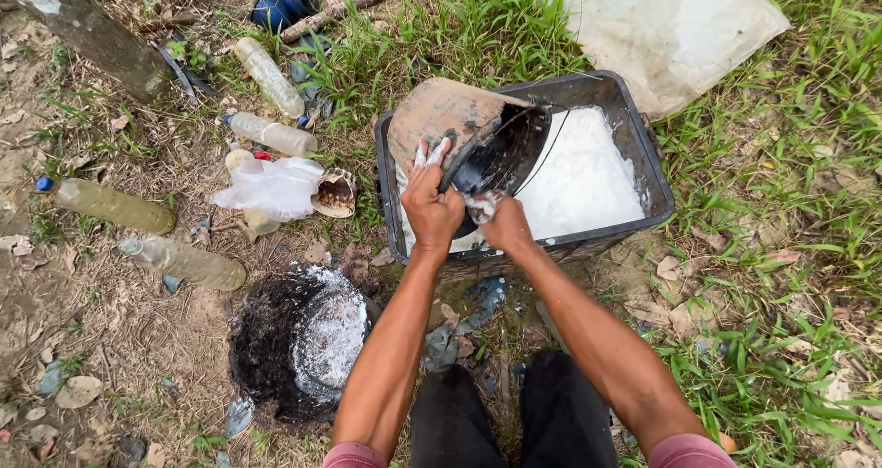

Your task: Scraping and washing a bucket used for collecting latex or tree sap in an outdoor setting.

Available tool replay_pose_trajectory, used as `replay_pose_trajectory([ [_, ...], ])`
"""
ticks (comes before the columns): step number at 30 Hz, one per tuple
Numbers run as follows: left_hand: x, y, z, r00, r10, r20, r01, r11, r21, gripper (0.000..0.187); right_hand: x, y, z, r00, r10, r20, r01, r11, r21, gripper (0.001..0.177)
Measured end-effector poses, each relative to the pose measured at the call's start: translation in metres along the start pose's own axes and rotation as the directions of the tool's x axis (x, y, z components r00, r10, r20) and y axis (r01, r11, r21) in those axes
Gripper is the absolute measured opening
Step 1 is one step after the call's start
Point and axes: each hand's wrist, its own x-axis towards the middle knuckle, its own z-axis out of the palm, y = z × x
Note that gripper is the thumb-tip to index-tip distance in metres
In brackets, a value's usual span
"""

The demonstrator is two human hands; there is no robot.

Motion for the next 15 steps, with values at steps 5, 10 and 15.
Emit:
replay_pose_trajectory([
  [5,0.009,-0.002,-0.012,0.998,0.051,-0.037,-0.05,0.999,0.006,0.033,0.041,-0.005,-0.036,0.986,0.028,-0.162,-0.028,1.0,0.003,0.033],
  [10,0.008,0.004,0.001,0.99,0.118,-0.08,-0.121,0.992,-0.031,0.034,0.025,-0.002,0.009,0.995,0.04,-0.095,-0.048,0.995,-0.087,0.05],
  [15,0.011,0.002,-0.015,0.993,0.115,-0.003,-0.115,0.993,-0.028,0.045,0.038,-0.011,0.004,1.0,0.006,0.006,-0.006,1.0,0.003,0.054],
])
